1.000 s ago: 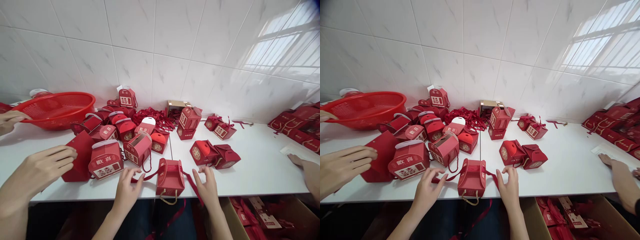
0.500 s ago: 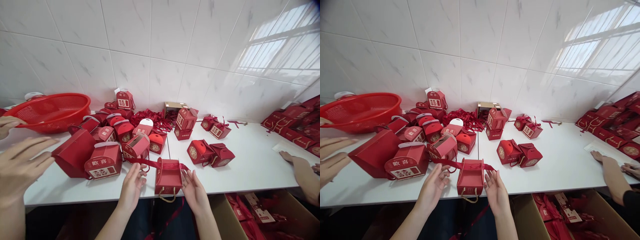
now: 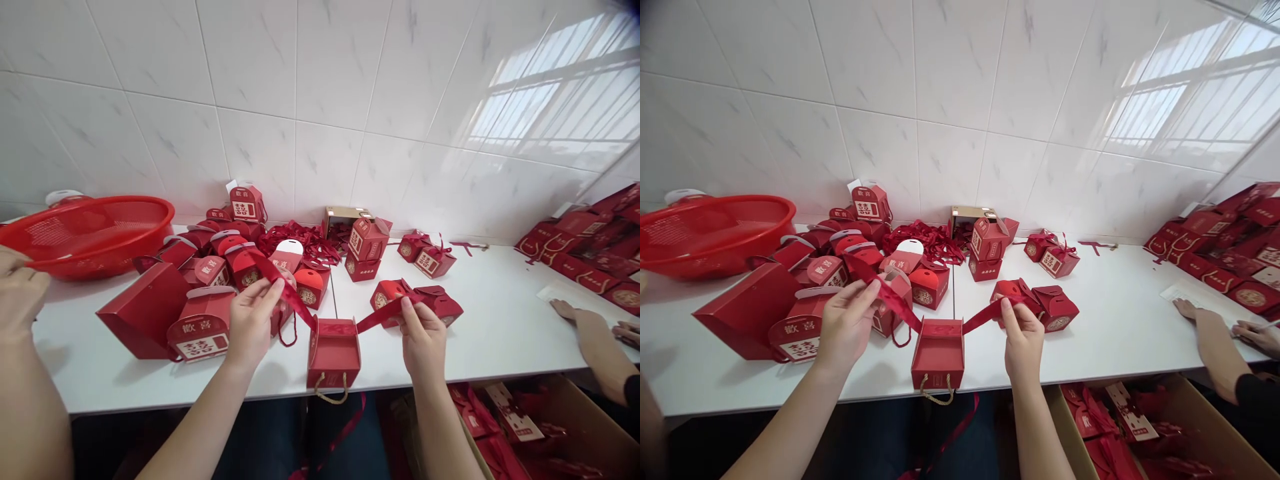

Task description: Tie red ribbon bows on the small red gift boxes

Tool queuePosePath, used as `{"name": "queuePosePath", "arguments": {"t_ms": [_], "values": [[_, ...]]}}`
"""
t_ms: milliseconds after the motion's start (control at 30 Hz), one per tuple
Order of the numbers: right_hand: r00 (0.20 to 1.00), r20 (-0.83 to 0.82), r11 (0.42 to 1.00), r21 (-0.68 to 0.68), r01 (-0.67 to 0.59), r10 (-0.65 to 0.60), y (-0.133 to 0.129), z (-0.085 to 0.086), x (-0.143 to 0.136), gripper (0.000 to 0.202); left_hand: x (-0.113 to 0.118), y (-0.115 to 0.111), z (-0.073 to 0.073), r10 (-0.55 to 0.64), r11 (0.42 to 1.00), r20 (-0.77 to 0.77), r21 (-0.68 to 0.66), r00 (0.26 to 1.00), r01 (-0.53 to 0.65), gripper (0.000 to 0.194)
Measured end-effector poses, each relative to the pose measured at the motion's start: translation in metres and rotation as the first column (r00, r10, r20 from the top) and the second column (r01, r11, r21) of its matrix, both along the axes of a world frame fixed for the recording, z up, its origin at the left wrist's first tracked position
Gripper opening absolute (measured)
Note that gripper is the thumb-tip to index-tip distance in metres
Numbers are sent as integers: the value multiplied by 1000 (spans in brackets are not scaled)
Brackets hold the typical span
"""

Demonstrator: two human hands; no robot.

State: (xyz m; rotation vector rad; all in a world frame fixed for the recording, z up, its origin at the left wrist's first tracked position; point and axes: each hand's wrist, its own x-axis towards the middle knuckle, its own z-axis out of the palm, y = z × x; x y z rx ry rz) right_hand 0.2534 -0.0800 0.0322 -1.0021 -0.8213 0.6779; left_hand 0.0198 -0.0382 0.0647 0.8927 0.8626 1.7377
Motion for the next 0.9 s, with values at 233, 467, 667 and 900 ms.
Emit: {"name": "queuePosePath", "arguments": {"t_ms": [233, 467, 667, 900], "values": [[966, 260, 993, 115, -17, -13, 7, 37, -12, 17, 21, 6, 21, -55, 987, -255, 129, 965, 91, 23], [969, 247, 975, 216, -45, -10, 12, 51, -19, 15, 33, 1, 36, -128, 981, -264, 111, 956, 162, 23], [985, 152, 964, 239, -119, 83, 15, 56, -19, 18, 32, 3, 39, -141, 975, -266, 127, 954, 180, 23], [956, 206, 974, 45, -224, 210, 15, 70, -30, 23, 35, -3, 44, -259, 934, -353, 146, 899, 326, 20]]}}
